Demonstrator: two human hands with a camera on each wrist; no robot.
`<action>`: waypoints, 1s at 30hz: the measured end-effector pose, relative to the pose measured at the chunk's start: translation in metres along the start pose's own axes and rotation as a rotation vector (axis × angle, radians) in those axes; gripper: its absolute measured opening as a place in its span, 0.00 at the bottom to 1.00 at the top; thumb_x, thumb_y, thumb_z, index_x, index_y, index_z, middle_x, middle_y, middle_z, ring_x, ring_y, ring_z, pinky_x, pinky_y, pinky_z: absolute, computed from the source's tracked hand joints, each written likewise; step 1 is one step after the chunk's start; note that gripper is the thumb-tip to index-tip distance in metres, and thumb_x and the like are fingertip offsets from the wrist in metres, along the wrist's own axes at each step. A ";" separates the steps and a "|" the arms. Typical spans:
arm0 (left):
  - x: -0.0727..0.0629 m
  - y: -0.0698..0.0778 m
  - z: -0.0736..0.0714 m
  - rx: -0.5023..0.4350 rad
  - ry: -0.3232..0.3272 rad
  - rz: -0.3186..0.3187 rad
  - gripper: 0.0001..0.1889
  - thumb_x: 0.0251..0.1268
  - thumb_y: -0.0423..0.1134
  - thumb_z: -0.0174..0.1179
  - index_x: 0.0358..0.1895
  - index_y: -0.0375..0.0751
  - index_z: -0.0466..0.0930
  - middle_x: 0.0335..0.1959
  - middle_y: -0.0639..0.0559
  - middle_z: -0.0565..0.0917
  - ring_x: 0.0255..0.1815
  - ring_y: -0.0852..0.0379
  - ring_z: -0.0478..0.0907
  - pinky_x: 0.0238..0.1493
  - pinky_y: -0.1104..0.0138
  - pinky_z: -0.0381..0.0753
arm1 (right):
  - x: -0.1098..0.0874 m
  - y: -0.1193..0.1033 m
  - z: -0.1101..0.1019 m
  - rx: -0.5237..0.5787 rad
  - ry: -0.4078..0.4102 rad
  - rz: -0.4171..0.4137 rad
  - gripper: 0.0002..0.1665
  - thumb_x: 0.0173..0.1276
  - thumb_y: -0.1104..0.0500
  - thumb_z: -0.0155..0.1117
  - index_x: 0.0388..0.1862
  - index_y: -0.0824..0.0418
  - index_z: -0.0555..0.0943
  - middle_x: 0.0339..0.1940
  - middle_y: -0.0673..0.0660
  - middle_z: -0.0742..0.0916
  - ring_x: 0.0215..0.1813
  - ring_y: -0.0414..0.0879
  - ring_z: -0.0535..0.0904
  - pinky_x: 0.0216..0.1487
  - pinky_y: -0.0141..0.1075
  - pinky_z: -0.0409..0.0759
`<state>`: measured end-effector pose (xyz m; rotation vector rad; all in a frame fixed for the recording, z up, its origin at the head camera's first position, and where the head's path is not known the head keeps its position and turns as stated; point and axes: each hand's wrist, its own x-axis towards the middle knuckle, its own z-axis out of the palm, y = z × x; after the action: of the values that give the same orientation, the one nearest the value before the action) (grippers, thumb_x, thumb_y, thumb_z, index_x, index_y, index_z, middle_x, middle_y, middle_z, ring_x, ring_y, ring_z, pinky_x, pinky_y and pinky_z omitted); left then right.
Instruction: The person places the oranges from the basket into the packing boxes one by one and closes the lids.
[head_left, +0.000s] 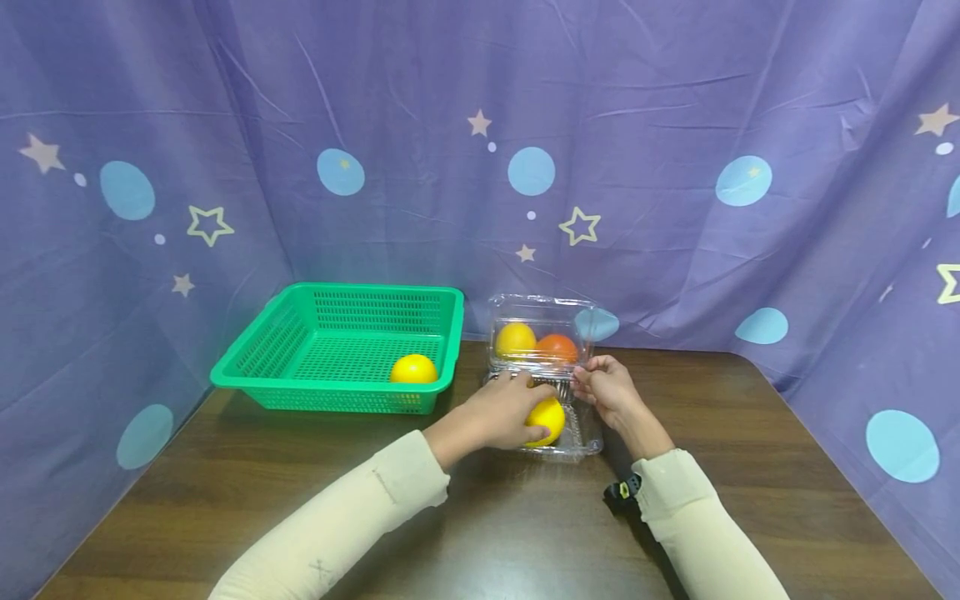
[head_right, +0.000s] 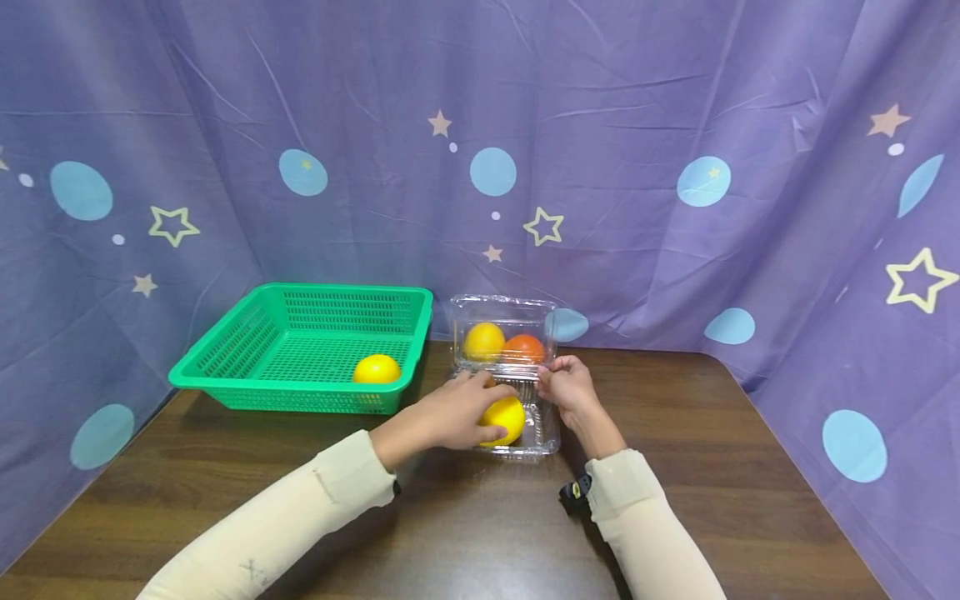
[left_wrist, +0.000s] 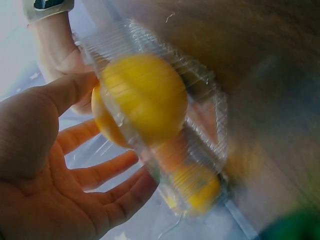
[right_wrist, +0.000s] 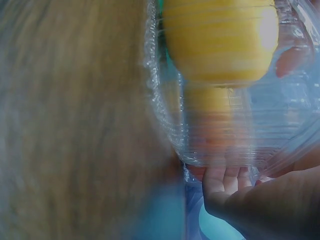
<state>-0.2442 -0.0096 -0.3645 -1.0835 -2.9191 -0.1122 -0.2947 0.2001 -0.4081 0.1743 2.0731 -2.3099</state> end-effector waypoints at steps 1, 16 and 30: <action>-0.001 -0.001 -0.002 0.001 0.003 0.003 0.31 0.68 0.60 0.63 0.72 0.59 0.72 0.61 0.44 0.78 0.57 0.44 0.76 0.57 0.51 0.79 | 0.000 0.000 0.000 0.000 -0.001 -0.001 0.11 0.75 0.73 0.54 0.41 0.63 0.63 0.33 0.54 0.78 0.31 0.41 0.81 0.35 0.32 0.85; -0.023 -0.046 -0.035 -0.007 0.138 -0.071 0.31 0.70 0.55 0.63 0.72 0.47 0.73 0.60 0.44 0.78 0.54 0.45 0.73 0.56 0.53 0.77 | 0.002 0.001 -0.001 0.026 -0.001 -0.005 0.11 0.75 0.74 0.54 0.41 0.63 0.63 0.33 0.54 0.80 0.30 0.41 0.81 0.37 0.33 0.86; -0.041 -0.101 -0.056 -0.049 0.181 -0.201 0.29 0.75 0.54 0.58 0.72 0.43 0.73 0.64 0.39 0.76 0.56 0.40 0.73 0.59 0.48 0.75 | 0.001 0.000 -0.001 0.015 0.001 -0.003 0.11 0.75 0.73 0.55 0.41 0.63 0.63 0.33 0.55 0.79 0.30 0.41 0.81 0.36 0.33 0.86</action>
<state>-0.2788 -0.1168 -0.3171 -0.7381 -2.8650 -0.2725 -0.2959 0.2012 -0.4084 0.1729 2.0583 -2.3286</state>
